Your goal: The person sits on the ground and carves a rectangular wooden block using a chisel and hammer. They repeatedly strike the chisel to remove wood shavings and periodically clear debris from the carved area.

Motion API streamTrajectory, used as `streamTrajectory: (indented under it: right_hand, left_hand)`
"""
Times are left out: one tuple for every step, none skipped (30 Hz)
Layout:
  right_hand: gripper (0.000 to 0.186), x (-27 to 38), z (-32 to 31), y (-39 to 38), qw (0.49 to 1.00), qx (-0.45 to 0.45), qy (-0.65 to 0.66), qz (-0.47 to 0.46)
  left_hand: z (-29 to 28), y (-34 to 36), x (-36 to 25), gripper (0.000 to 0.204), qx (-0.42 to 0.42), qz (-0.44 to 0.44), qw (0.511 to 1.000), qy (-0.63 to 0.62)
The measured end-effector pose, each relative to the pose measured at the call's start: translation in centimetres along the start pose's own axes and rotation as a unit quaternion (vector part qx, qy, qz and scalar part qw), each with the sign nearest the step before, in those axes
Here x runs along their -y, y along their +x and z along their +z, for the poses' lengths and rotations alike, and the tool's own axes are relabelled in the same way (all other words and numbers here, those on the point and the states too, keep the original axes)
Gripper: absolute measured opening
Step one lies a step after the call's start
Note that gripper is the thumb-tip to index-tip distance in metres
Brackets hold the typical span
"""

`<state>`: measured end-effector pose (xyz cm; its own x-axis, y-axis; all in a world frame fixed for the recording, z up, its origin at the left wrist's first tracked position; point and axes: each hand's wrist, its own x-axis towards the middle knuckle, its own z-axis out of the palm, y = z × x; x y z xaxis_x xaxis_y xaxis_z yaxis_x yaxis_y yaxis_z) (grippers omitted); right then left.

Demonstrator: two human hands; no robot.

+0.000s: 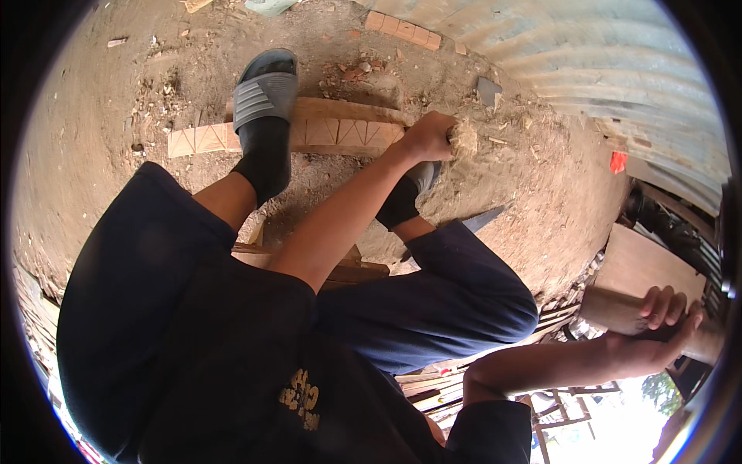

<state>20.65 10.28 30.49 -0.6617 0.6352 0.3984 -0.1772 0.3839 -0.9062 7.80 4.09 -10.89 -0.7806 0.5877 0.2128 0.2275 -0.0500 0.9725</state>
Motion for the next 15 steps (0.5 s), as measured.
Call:
streamTrajectory:
  right_hand:
    - [0.025, -0.4, -0.6, 1.1, 0.999, -0.022, 0.021, -0.038]
    - [0.027, -1.8, 0.9, 0.2, 0.991, -0.086, -0.015, -0.103]
    - [0.032, -3.5, 0.4, -1.2, 0.996, -0.054, -0.055, -0.044]
    - [0.026, -6.3, 0.5, -3.2, 0.992, -0.050, -0.115, 0.011]
    - [0.021, -10.4, 1.1, -6.7, 0.979, -0.027, -0.157, 0.125]
    - [0.017, -14.1, 1.8, -10.2, 0.941, 0.049, -0.194, 0.273]
    - [0.014, -16.8, 1.8, -13.3, 0.882, 0.135, -0.193, 0.408]
    - [0.015, -17.9, 1.8, -14.8, 0.846, 0.152, -0.150, 0.488]
    - [0.015, -16.3, 3.1, -14.4, 0.858, 0.100, -0.115, 0.491]
    - [0.021, -15.0, 3.9, -13.5, 0.865, 0.050, -0.079, 0.493]
    - [0.023, -13.4, 3.7, -12.5, 0.876, 0.039, -0.070, 0.476]
    - [0.024, -12.2, 3.1, -11.3, 0.886, 0.027, -0.061, 0.459]
    - [0.026, -10.9, 1.8, -10.4, 0.906, 0.045, -0.135, 0.400]
    - [0.030, -8.3, 1.8, -8.8, 0.914, 0.062, -0.202, 0.347]
    - [0.029, -6.7, 1.3, -7.7, 0.924, 0.050, -0.250, 0.286]
  left_hand:
    - [0.0, 0.0, -0.2, 0.024, -0.009, -0.001, 1.000, -0.002]
    - [0.3, 0.3, -1.1, 0.023, -0.015, 0.003, 1.000, -0.010]
    - [0.7, 0.5, -2.0, 0.022, -0.013, -0.002, 1.000, -0.023]
    - [0.9, 0.8, -2.2, 0.023, -0.006, -0.005, 1.000, -0.016]
    - [0.8, 0.8, -2.1, 0.023, 0.000, -0.013, 1.000, -0.002]
    - [1.1, 1.0, -2.2, 0.023, 0.007, -0.018, 1.000, 0.004]
    - [1.4, 0.8, -2.0, 0.023, 0.003, 0.008, 1.000, 0.011]
    - [1.2, 0.6, -1.9, 0.023, 0.008, 0.003, 1.000, 0.021]
    - [0.6, 0.0, -1.5, 0.023, 0.013, -0.006, 0.999, 0.035]
    - [0.3, -0.1, -1.3, 0.023, 0.016, -0.018, 0.998, 0.050]
    - [0.5, -0.4, -1.2, 0.023, 0.035, -0.040, 0.998, 0.025]
    - [0.9, -0.9, -1.2, 0.023, 0.027, -0.044, 0.999, 0.016]
    - [0.7, -0.2, -1.8, 0.023, 0.022, -0.032, 0.999, 0.007]
    - [0.2, 0.1, -1.8, 0.023, 0.015, -0.026, 1.000, 0.007]
    - [0.3, 0.4, -1.7, 0.025, 0.035, -0.030, 0.999, 0.019]
